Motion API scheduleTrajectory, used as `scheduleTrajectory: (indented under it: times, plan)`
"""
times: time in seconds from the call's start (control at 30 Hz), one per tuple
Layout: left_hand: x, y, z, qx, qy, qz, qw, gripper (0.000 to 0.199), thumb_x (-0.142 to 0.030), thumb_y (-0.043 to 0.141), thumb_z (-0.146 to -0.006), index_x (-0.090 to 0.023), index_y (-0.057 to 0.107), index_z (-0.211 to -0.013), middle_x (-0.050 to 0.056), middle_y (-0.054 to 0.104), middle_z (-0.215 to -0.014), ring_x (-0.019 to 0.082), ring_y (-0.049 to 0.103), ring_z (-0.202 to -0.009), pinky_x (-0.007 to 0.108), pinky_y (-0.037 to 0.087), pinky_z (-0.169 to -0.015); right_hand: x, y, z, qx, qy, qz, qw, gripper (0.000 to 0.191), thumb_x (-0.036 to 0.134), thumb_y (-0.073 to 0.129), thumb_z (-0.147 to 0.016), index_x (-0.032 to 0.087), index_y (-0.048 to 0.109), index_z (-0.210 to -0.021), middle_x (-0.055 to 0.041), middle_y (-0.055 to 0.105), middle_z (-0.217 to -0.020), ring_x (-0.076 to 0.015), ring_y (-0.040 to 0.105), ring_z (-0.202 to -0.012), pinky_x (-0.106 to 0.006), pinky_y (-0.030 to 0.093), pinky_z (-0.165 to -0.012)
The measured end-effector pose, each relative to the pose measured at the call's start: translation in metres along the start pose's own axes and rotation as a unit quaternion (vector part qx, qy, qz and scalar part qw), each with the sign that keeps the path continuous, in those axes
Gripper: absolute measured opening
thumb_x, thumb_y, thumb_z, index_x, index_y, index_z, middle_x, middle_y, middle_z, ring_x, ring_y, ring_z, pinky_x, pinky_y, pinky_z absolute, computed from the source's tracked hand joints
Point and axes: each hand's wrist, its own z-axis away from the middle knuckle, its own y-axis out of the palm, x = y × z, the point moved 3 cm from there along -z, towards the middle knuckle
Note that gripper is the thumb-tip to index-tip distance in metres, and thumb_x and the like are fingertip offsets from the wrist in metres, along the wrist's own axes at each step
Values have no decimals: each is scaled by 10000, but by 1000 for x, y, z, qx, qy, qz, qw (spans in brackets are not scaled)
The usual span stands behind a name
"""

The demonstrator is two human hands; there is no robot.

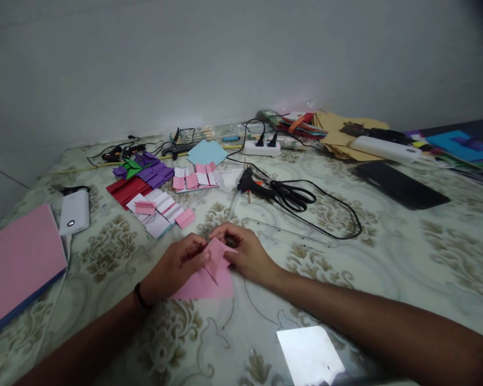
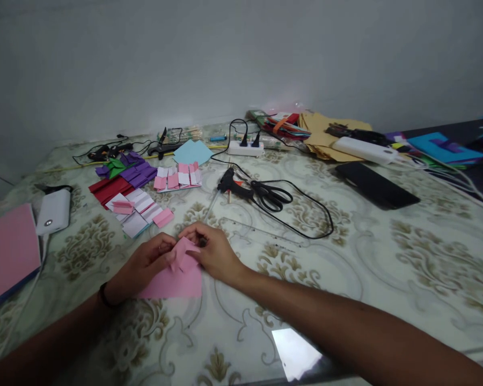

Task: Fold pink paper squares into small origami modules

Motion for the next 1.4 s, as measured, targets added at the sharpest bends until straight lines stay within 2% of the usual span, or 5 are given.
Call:
scheduleTrajectory:
  times: [0.43,0.8,1.07,1.2,1.4]
  plan:
    - [6,-1,0,-44,-37,11,998,181,-357,599,-935,-181,563,-914,-57,470,-670,93,486,-601,205,393,-558,10,0,-2,35,-56,53,996,88,170,684,-804,176,744,-867,-44,710,-828,-181,640,-787,-283,478,-713]
    - [7,0,-4,-32,-72,101,992,216,-388,593,-941,-196,531,-1018,2,733,-713,184,729,-697,305,567,-701,10,-1,-2,36,-64,85,994,360,22,477,-692,161,741,-892,-23,664,-803,-170,603,-799,-258,441,-729]
    - [14,-2,-5,-63,-71,106,990,232,-384,570,-954,-199,471,-1053,-64,631,-545,111,585,-450,201,459,-477,4,-1,-3,4,-26,52,998,287,39,532,-748,176,714,-923,-31,698,-889,-186,646,-883,-281,480,-796]
    - [18,-2,-5,-63,-62,134,987,244,-388,560,-960,-200,481,-1095,-85,577,-534,81,514,-424,175,410,-451,-4,-2,-1,-42,-15,28,999,306,91,602,-792,201,628,-1076,32,605,-754,-127,554,-665,-227,421,-621]
    - [25,-5,-4,-91,-69,182,977,250,-397,546,-970,-211,510,-1132,-98,501,-543,59,449,-412,162,332,-429,1,-4,0,-40,-100,77,991,146,84,640,-841,200,669,-924,12,623,-764,-128,560,-695,-239,407,-652]
